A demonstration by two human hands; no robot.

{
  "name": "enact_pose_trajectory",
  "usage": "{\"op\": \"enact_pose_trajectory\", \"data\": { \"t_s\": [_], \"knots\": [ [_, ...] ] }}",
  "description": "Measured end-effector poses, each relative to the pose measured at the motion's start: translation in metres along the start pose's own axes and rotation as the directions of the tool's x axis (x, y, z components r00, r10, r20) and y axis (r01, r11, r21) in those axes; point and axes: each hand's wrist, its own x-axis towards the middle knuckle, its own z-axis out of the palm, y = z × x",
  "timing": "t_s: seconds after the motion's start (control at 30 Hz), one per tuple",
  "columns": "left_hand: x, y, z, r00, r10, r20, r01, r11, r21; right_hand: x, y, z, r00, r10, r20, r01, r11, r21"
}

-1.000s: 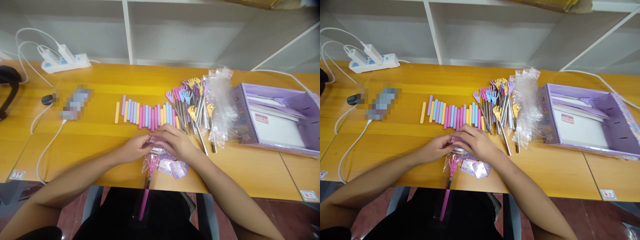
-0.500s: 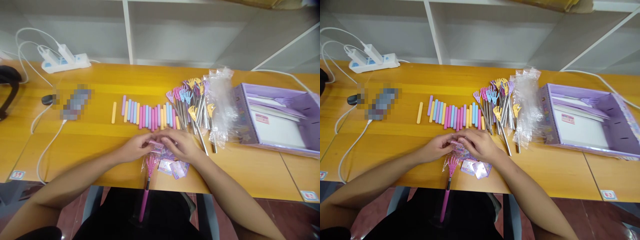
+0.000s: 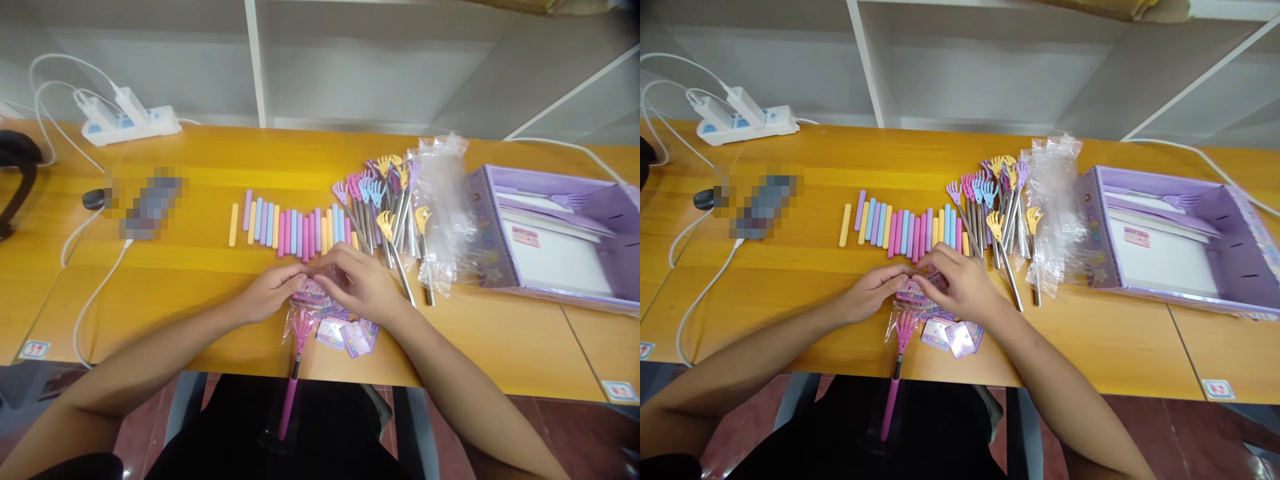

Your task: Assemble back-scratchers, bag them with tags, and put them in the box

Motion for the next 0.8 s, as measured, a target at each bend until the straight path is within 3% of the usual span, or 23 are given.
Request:
{"op": "enact_pose_trajectory", "data": {
  "t_s": [0.43, 0.8],
  "knots": [
    [-0.001, 0.007, 0.003, 1.0, -0.03, -0.006, 0.03, 0.999, 0.027, -0.001, 0.002, 0.002, 0.997, -0.073, 0.001, 0.073, 0.997, 0.036],
    [0.0, 0.01, 0.006, 0.998, -0.059, -0.005, 0.059, 0.993, 0.103, 0.003, -0.003, 0.007, 0.994, -0.113, -0.011, 0.113, 0.973, 0.203]
  ]
}}
